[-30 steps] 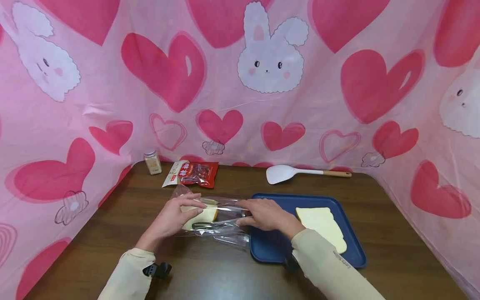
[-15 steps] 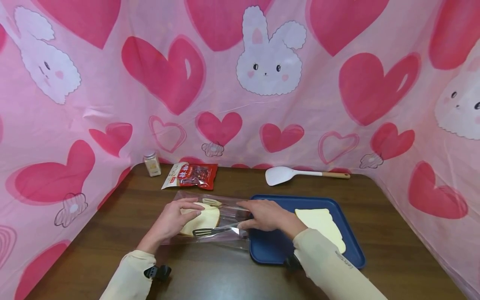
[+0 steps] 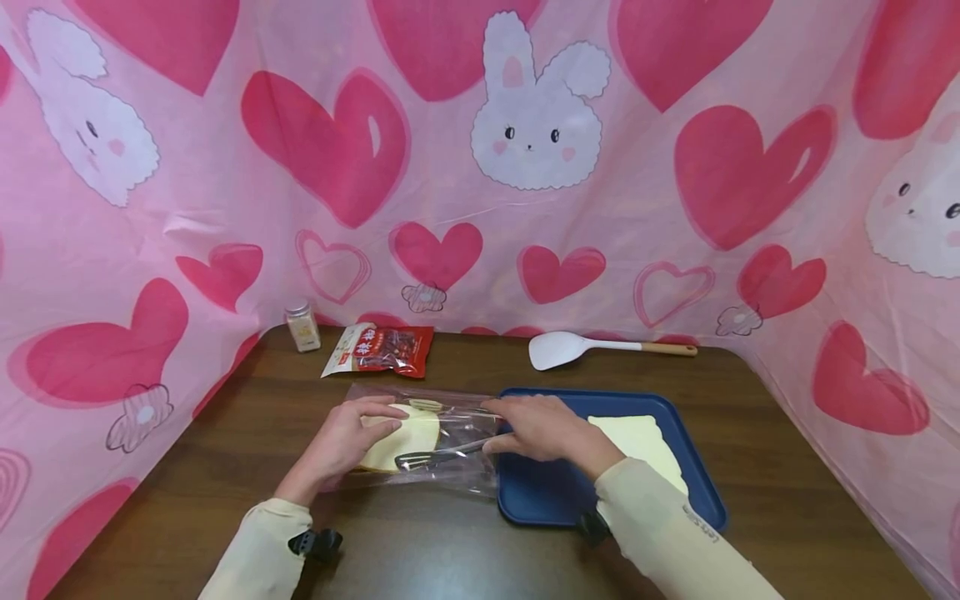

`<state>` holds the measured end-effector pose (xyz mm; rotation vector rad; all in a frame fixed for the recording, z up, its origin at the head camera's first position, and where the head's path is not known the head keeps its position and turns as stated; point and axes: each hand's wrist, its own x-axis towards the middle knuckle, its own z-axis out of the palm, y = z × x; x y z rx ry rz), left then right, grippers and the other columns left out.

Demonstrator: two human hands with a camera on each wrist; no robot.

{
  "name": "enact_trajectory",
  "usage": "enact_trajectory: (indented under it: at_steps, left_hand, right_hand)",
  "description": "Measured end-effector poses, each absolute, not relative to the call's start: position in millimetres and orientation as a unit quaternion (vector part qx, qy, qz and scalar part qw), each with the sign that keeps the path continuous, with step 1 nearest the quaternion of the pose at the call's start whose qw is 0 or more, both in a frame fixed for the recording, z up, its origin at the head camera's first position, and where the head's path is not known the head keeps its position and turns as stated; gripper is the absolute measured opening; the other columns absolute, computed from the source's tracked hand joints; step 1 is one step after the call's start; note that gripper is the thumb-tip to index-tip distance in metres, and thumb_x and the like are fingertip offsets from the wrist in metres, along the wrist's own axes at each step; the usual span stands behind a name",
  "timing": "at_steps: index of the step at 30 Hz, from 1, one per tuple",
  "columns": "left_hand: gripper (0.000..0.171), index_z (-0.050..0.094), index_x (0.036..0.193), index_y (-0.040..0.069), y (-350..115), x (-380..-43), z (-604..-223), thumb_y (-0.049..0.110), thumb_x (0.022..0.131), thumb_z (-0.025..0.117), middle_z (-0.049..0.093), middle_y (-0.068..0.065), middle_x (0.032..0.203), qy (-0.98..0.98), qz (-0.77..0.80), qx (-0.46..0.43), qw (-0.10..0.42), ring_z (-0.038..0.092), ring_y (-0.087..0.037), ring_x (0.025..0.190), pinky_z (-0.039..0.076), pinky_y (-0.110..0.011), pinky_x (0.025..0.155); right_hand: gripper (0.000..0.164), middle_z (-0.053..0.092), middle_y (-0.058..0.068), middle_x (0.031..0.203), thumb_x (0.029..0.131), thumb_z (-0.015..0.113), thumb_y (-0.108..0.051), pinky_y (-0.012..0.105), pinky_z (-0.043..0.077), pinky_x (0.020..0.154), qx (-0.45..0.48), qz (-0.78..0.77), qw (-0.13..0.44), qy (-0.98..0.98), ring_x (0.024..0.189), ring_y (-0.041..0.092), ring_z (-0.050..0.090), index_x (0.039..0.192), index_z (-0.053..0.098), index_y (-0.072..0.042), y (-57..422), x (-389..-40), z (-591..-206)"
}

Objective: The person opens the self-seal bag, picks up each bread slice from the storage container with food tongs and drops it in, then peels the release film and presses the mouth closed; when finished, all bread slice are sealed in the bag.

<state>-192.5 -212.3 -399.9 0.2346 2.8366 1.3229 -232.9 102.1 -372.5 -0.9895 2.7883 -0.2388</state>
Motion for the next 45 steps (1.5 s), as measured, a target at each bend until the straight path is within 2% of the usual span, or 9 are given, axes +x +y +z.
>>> enact_trajectory:
  at_steps: [5,13,23,32,36,41,45]
  left_hand:
    - [0.018,0.083,0.114,0.015,-211,-192,-400,0.017,0.1,0.072,0.063,-0.018,0.149,0.905,0.418,0.075,-0.001,0.047,-0.05,0.146,0.03,-0.074,0.118]
    - [0.019,0.083,0.115,0.015,-212,-193,-402,0.018,0.1,0.072,0.062,-0.02,0.149,0.907,0.414,0.07,0.006,0.048,-0.051,0.145,0.031,-0.075,0.117]
    - [0.02,0.082,0.117,0.016,-212,-193,-403,0.02,0.1,0.072,0.061,-0.019,0.15,0.909,0.411,0.072,0.014,0.046,-0.051,0.146,0.03,-0.076,0.117]
    - [0.024,0.08,0.121,0.016,-221,-194,-403,0.023,0.101,0.072,0.058,-0.021,0.153,0.906,0.417,0.064,0.03,0.043,-0.052,0.147,0.033,-0.074,0.116]
    - [0.024,0.08,0.122,0.016,-224,-196,-403,0.023,0.101,0.072,0.057,-0.022,0.154,0.909,0.412,0.061,0.034,0.044,-0.052,0.146,0.038,-0.072,0.113]
    - [0.024,0.08,0.122,0.017,-226,-198,-404,0.023,0.101,0.072,0.057,-0.022,0.154,0.911,0.407,0.06,0.035,0.043,-0.053,0.146,0.036,-0.074,0.113]
    - [0.024,0.08,0.122,0.017,-225,-196,-403,0.023,0.1,0.073,0.057,-0.023,0.153,0.915,0.398,0.065,0.033,0.045,-0.053,0.145,0.036,-0.074,0.114]
  right_hand:
    - [0.072,0.068,0.005,0.143,0.094,0.072,-0.059,0.051,0.059,0.098,-0.337,-0.059,0.068,0.937,0.125,0.027,0.069,0.155,0.054,-0.024,102,-234,-369]
    - [0.075,0.064,0.004,0.15,0.092,0.074,-0.059,0.058,0.053,0.109,-0.308,-0.089,0.09,0.943,0.137,0.031,0.062,0.154,0.056,-0.021,112,-231,-369]
    - [0.074,0.069,0.004,0.142,0.091,0.077,-0.058,0.059,0.056,0.102,-0.266,-0.113,0.079,0.954,0.125,0.028,0.069,0.151,0.058,-0.02,152,-217,-363]
    - [0.078,0.068,0.007,0.143,0.09,0.074,-0.063,0.061,0.055,0.103,-0.236,-0.103,0.067,0.964,0.128,0.032,0.067,0.152,0.057,-0.019,185,-208,-363]
    - [0.079,0.066,0.01,0.146,0.09,0.073,-0.064,0.068,0.051,0.105,-0.221,-0.114,0.065,0.967,0.132,0.037,0.064,0.153,0.057,-0.019,195,-201,-361]
    - [0.078,0.065,0.012,0.148,0.091,0.073,-0.063,0.07,0.048,0.107,-0.199,-0.127,0.041,0.971,0.135,0.04,0.062,0.153,0.057,-0.018,215,-186,-361]
    - [0.079,0.072,0.009,0.134,0.091,0.075,-0.061,0.065,0.057,0.095,-0.178,-0.142,0.011,0.974,0.124,0.036,0.068,0.153,0.055,-0.015,237,-168,-364]
